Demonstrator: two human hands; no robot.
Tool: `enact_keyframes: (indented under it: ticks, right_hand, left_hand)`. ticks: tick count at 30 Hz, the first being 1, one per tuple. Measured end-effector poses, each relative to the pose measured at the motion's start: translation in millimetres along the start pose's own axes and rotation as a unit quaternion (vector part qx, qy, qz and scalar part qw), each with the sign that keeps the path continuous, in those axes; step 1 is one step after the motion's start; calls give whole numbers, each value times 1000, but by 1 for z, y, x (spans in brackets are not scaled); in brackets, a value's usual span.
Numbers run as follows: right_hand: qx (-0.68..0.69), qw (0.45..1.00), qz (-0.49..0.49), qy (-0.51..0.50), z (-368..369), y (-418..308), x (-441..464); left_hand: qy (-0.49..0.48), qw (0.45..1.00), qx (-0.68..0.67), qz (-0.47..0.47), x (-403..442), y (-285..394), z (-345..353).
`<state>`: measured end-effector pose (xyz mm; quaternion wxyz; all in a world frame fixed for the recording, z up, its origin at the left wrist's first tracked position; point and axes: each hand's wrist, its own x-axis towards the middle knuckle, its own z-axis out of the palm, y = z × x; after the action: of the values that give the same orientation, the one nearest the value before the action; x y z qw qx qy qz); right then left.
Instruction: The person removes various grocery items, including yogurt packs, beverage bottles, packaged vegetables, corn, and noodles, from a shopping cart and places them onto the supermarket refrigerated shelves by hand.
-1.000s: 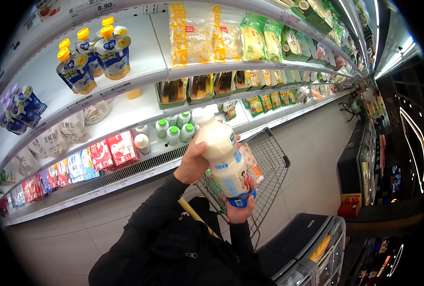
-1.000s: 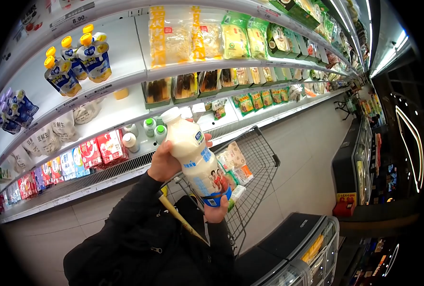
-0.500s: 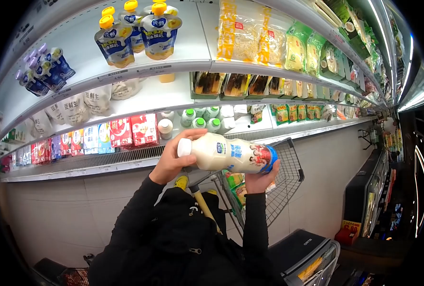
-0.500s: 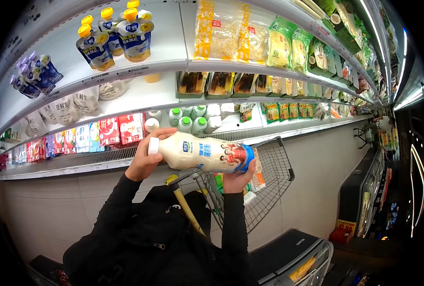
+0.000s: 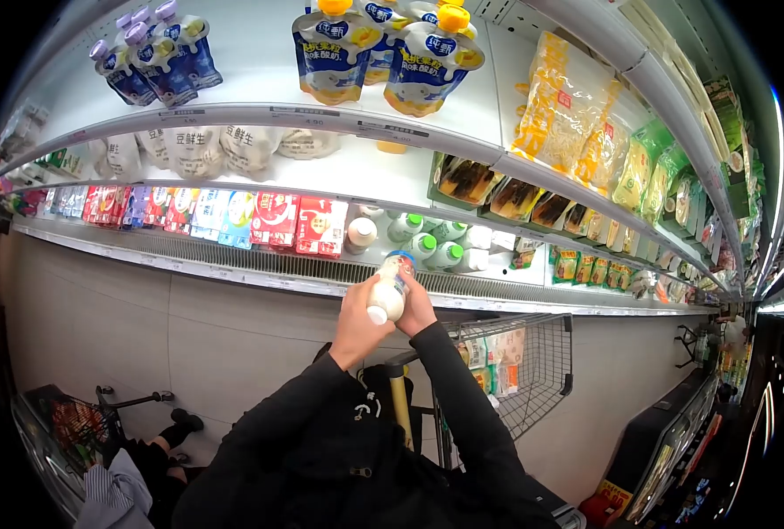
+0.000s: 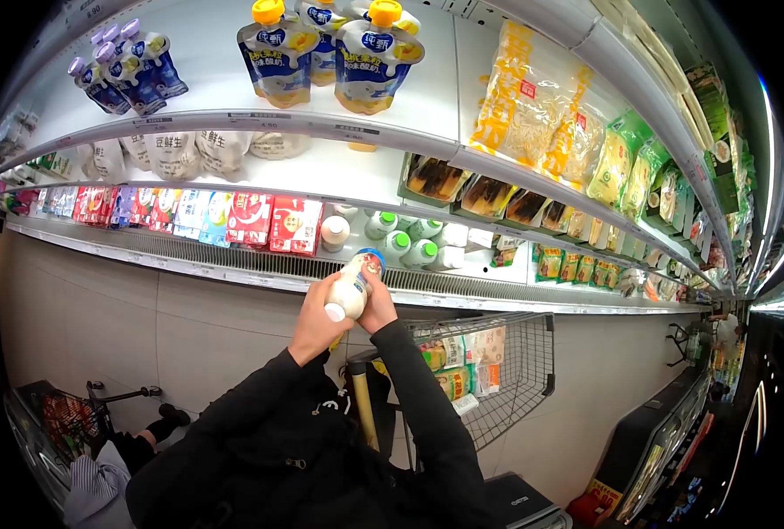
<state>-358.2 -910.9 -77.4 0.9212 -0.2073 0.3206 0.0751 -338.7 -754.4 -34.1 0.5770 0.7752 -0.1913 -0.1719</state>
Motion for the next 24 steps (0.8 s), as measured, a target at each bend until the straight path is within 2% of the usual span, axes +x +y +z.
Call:
enact_keyframes:
  ticks: [3, 4, 6, 10, 12, 14, 16, 20, 22, 24]
  right_hand:
    - [-41, 997, 66, 2, -22, 20, 31]
    - [-62, 994, 84, 16, -28, 25, 42]
    - [-109, 986, 105, 71, -39, 31, 59]
    - [-161, 975, 129, 89, -67, 33, 84]
    - [-211, 968, 81, 104, -81, 32, 94]
    - [-200, 970, 69, 121, -78, 23, 95]
    - [-161, 982, 25, 91, -86, 18, 105]
    - [-158, 978, -18, 135, -89, 10, 128]
    - [-145, 980, -31, 132, -111, 8, 150]
    - [-149, 979, -53, 125, -130, 7, 171]
  left_hand:
    - [59, 994, 54, -78, 5, -56, 20]
    - [62, 994, 52, -75, 11, -65, 25]
    - [53, 982, 48, -174, 13, -87, 35]
    - [56, 981, 33, -184, 25, -130, 64]
    - [54, 979, 52, -189, 35, -138, 77]
    - [94, 983, 9, -155, 48, -164, 97]
    - [78, 986, 29, -145, 63, -177, 106]
    - [71, 987, -21, -144, 91, -195, 115]
    - [39, 976, -126, -173, 102, -207, 115]
    - [44, 973, -146, -175, 111, -204, 110]
